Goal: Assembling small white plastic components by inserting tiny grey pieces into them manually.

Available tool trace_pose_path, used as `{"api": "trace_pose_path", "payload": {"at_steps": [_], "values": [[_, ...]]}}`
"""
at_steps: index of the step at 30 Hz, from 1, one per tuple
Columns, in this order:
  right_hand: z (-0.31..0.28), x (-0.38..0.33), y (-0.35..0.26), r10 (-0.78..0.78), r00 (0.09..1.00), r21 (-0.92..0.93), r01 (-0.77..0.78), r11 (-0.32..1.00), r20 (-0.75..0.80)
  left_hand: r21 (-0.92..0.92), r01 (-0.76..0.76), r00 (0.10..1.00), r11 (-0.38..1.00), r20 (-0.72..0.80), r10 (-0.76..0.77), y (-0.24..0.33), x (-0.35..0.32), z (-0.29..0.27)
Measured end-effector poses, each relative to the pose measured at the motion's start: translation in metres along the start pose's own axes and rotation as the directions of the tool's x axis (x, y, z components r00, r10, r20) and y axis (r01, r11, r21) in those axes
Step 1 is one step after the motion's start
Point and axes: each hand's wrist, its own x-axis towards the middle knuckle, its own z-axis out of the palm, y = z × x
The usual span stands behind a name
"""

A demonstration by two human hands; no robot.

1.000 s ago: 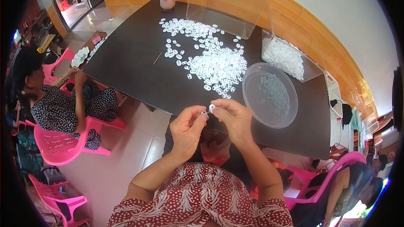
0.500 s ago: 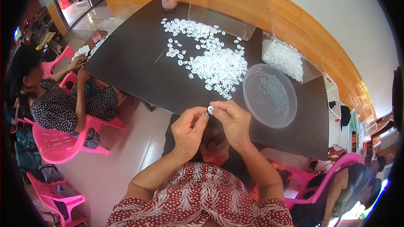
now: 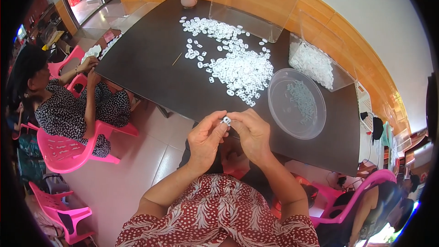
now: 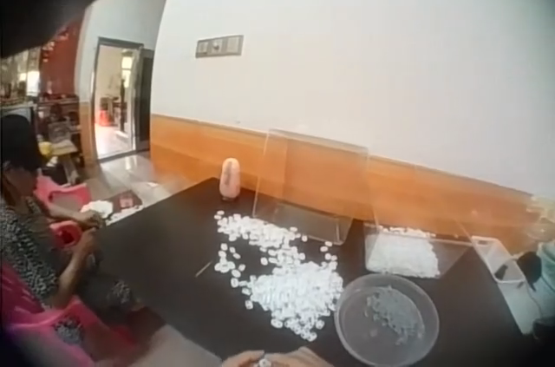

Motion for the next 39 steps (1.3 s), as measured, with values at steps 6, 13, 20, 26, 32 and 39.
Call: {"api": "trace_pose_path", "payload": {"at_steps": [6,13,20,26,32,39], "values": [[0.000,0.001,-0.004,-0.060,0.996,-0.104,0.066,0.992,0.059,-0.115,0.042,0.999,0.992,-0.007,-0.043,-0.001,0.000,-0.001],[0.004,0.003,-0.004,-0.254,0.957,-0.125,0.272,0.954,0.138,-0.196,0.117,0.988,0.974,-0.073,-0.134,-0.005,0.000,-0.005],[-0.001,-0.008,-0.001,-0.236,0.964,-0.225,0.258,0.940,0.120,-0.286,0.222,0.973,0.932,-0.003,-0.232,-0.010,-0.002,0.006],[0.007,-0.007,-0.004,-0.196,0.968,-0.221,0.228,0.948,0.157,-0.258,0.160,0.981,0.953,-0.067,-0.183,-0.007,-0.004,-0.003],[0.005,-0.010,-0.001,-0.226,0.972,-0.154,0.234,0.960,0.062,-0.274,0.112,0.990,0.955,-0.046,-0.130,-0.001,-0.007,0.003],[0.004,-0.016,0.001,-0.125,0.992,-0.093,0.123,0.988,-0.012,-0.279,0.109,0.994,0.954,0.000,-0.113,-0.005,-0.006,0.005]]}}
